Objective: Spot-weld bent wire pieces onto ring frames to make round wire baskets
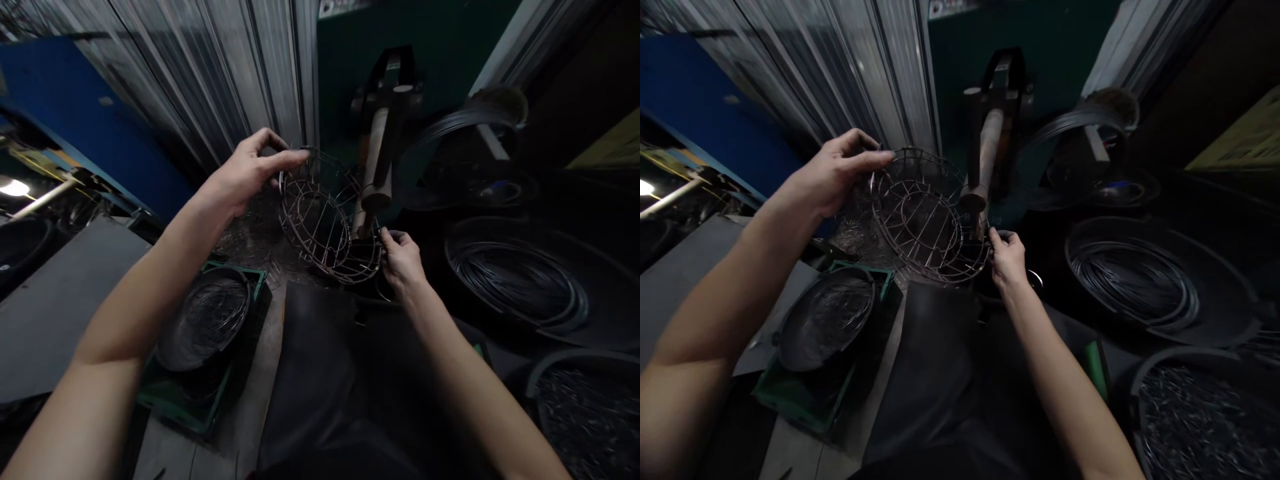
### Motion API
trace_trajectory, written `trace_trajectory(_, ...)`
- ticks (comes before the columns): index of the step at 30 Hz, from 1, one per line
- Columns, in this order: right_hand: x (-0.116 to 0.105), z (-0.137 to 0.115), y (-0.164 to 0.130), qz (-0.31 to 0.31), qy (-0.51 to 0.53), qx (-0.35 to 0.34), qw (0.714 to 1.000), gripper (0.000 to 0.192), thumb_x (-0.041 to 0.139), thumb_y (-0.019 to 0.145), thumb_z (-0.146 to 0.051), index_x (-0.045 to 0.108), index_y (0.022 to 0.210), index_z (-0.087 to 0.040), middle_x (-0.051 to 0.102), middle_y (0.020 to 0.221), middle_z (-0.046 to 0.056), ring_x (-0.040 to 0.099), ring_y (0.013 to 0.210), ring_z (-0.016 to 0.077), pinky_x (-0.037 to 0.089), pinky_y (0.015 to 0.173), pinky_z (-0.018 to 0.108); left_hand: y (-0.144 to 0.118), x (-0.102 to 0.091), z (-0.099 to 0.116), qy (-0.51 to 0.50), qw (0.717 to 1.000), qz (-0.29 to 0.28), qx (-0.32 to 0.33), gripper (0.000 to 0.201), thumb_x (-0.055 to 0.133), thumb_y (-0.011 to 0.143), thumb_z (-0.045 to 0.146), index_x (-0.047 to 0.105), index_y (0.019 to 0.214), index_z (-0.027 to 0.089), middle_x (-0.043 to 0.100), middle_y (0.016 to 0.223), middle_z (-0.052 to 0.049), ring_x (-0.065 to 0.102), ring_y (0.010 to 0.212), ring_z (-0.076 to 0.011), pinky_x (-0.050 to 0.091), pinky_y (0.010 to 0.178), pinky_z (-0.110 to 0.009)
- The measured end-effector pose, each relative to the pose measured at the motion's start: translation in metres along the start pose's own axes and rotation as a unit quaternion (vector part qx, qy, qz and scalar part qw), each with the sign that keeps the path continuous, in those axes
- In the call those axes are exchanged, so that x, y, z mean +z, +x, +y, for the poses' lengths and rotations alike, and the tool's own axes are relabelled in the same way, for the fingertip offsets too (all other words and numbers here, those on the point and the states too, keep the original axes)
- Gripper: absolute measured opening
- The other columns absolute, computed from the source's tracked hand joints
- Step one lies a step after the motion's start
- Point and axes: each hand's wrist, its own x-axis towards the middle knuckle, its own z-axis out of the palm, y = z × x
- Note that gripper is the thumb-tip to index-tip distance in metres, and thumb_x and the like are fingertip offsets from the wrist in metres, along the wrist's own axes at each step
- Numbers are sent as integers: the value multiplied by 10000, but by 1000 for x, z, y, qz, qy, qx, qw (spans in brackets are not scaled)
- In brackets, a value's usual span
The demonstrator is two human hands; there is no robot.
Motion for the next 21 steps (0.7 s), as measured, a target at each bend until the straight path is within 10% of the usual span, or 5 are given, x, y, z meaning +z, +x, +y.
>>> trace_trajectory(8, -12, -16, 28, -11, 4, -51, 999, 519, 818, 528, -522, 494, 749, -182, 495, 524, -65, 384, 392, 36, 226, 308, 135, -5, 2, -21, -85, 995, 46, -25, 320, 796, 627, 290, 518, 755, 197, 571, 661, 28, 616, 585, -115, 415, 447, -173)
trace_trajectory(15, -45, 16, -6, -70, -77, -88, 991, 437, 801, 567, -438, 630, 868, -169, 588, 688, -28, 406, 481, 31, 306, 394, 147, -24, 6, -34, -121, 988, 95, -21, 294, 759, 657, 300, 498, 762, 217, 578, 671, 34, 600, 582, -99, 442, 487, -192)
trace_trajectory(21, -23, 34, -16, -60, 4, -77, 995, 355, 796, 549, -393, 634, 769, -166, 532, 642, -49, 394, 517, 37, 301, 445, 162, -36, 11, -27, -95, 991, 93, -15, 365, 792, 635, 354, 491, 782, 207, 566, 676, 28, 616, 616, -118, 429, 474, -184)
